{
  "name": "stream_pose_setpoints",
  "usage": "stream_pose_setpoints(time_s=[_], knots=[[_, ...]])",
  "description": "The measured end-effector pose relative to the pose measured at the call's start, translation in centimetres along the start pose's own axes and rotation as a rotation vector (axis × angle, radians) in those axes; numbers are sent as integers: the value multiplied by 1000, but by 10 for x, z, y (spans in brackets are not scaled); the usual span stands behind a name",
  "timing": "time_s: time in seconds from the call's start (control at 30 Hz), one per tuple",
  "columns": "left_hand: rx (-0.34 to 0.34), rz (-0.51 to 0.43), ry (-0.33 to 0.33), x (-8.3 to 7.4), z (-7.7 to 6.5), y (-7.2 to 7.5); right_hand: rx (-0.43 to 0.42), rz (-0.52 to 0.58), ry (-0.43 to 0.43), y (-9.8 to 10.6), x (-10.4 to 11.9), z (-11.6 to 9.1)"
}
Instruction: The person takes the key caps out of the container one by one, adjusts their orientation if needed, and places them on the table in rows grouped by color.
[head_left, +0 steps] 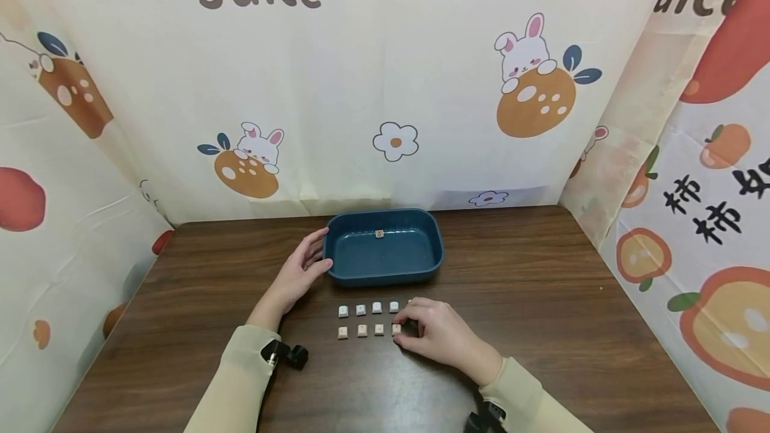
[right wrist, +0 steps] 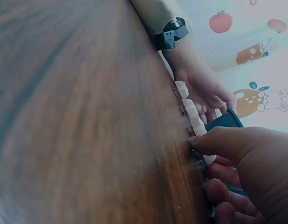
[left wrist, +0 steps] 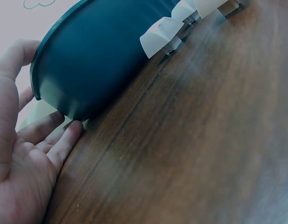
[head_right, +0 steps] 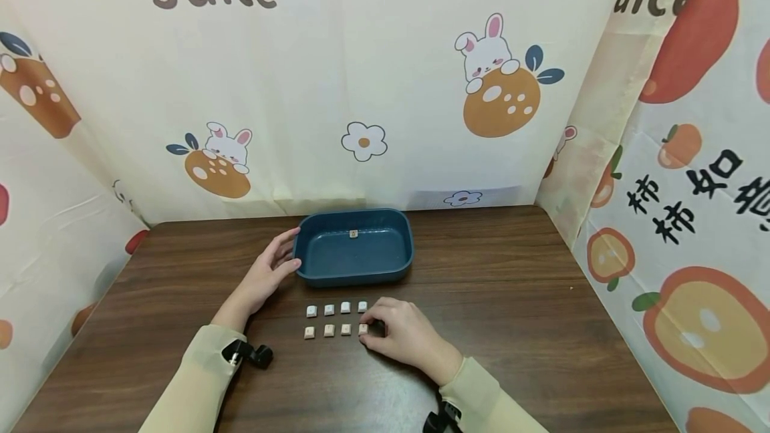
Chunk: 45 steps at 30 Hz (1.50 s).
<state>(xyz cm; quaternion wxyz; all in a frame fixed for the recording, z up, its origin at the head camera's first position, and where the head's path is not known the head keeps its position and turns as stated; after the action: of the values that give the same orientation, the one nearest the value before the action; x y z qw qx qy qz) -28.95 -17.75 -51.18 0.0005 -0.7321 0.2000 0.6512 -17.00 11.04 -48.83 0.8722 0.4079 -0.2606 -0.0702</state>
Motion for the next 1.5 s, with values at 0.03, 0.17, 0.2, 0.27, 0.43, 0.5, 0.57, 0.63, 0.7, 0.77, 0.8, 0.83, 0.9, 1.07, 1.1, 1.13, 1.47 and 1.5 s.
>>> stream_pose_setpoints(time_s=[0.03,0.17,0.2,0.27,0.43,0.5,0.57,0.63,0.7,0.77,0.8,0.83,0.9,1.07,1.1,1.13,1.47,1.5], knots=[[0,-2,2,0,0,0,2,2,-2,0,0,0],[2,-10,6,-1,-1,0,4,16,-8,1,-1,0],[4,-11,5,-1,-1,0,2,22,-11,1,-1,0],[4,-15,8,-1,-1,0,-5,42,-20,3,-1,1],[-3,-6,7,1,0,1,-21,113,-84,9,-4,2],[1,1,-1,1,1,0,-33,131,-108,11,-5,3],[-1,-2,0,2,1,1,-47,141,-124,15,-5,5],[0,-1,-3,2,1,1,-65,136,-126,20,-4,7],[-4,-2,-2,1,1,1,-80,135,-127,26,-3,10],[-6,-10,1,1,1,1,-96,129,-124,32,-4,14],[-4,-11,1,1,1,0,-103,126,-122,36,-4,17],[0,-13,1,1,1,0,-106,124,-126,40,-5,20],[5,-20,6,1,1,-1,-108,111,-124,47,-8,28],[-8,-20,15,1,-1,1,-112,81,-148,65,-30,57],[-11,-22,17,1,-1,1,-117,78,-154,68,-36,63],[-14,-23,17,1,-1,2,-121,73,-162,71,-42,69],[1,-19,4,2,1,1,-17,54,-205,67,-100,114],[4,-18,5,2,2,1,-4,52,-214,65,-105,117]])
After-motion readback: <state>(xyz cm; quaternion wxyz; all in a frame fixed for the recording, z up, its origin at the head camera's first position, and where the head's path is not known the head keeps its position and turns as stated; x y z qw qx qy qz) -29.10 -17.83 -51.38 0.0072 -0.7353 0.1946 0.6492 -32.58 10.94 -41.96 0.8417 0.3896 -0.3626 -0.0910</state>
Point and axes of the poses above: each hand's wrist, its own z-axis towards the middle knuckle, its own y-axis out of the back of the hand, x = y × z, the point moved 6 cm from there along z, towards the middle knuckle, and after that the axes turned 15 degrees about y, right-handed, at the moved point
